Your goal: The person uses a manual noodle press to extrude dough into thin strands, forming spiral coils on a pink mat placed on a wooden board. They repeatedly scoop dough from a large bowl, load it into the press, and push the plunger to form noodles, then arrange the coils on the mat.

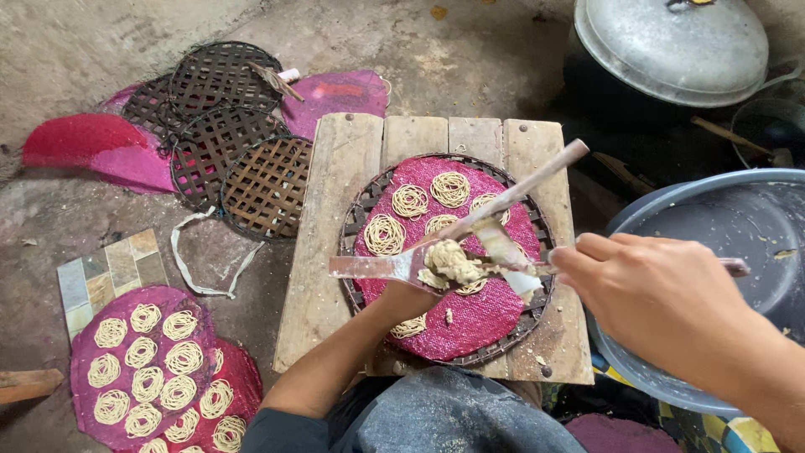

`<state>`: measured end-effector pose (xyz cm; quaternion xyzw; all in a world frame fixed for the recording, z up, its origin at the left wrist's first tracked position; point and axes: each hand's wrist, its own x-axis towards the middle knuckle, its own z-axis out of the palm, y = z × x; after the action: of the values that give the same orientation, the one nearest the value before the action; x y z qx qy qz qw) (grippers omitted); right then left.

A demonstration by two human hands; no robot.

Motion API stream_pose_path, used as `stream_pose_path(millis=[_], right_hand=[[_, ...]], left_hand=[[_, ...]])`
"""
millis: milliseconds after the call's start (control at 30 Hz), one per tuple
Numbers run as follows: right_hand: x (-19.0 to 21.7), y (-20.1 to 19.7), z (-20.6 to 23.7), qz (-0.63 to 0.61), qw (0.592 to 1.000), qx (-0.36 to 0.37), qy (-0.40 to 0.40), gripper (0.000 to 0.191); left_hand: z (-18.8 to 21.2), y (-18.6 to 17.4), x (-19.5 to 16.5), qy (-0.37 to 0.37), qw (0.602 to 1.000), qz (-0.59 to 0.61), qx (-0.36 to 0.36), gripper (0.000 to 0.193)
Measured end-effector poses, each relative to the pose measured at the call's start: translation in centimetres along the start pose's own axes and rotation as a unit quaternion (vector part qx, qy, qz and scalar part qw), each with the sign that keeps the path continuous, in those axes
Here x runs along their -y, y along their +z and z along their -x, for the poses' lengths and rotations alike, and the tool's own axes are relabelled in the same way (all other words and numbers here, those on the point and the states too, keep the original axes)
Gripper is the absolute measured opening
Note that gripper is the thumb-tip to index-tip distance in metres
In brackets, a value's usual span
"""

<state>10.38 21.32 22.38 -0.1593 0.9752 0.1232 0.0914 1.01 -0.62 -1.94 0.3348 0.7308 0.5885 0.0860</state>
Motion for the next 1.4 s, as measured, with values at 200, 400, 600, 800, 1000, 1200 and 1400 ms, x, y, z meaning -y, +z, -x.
stream_pose_path(millis=[200,400,600,800,1000,1200,1400], right_hand=[[6.0,5.8,-3.6,0.187,0.974,0.022,-0.128,0.022],[4.1,5.6,-2.2,0.156,0.981,-0.018,-0.113,0.039],[4.0,8.3,-2.8,-0.214,0.967,-0.121,0.062,0.045],[7.7,13.4,-3.2,-0.467,0.840,-0.270,-0.052,0.046],[4.0,14.8,-3.5,-0.479,0.857,-0.038,0.185,0.045],[6.7,14.3,-4.1,-0.451,0.848,-0.279,0.002,0.046],[1.4,6.5,-3.5,-0.225,0.958,0.098,0.146,0.037]], left_hand=[[0.6,1.5,0.6,0.099,0.991,-0.091,0.000,0.035],[1.0,0.0,1.6,-0.013,0.997,-0.070,-0.032,0.027],[-0.7,-1.2,0.2,-0.078,0.980,-0.062,-0.170,0.057],[-1.5,-3.4,-0.6,0.049,0.936,-0.284,-0.200,0.079],[-2.0,-2.0,-0.1,0.019,0.942,-0.283,-0.178,0.079],[-2.5,-2.2,1.9,0.064,0.904,-0.377,-0.192,0.057],[-2.6,-3.6,1.2,-0.080,0.916,-0.387,-0.069,0.063]])
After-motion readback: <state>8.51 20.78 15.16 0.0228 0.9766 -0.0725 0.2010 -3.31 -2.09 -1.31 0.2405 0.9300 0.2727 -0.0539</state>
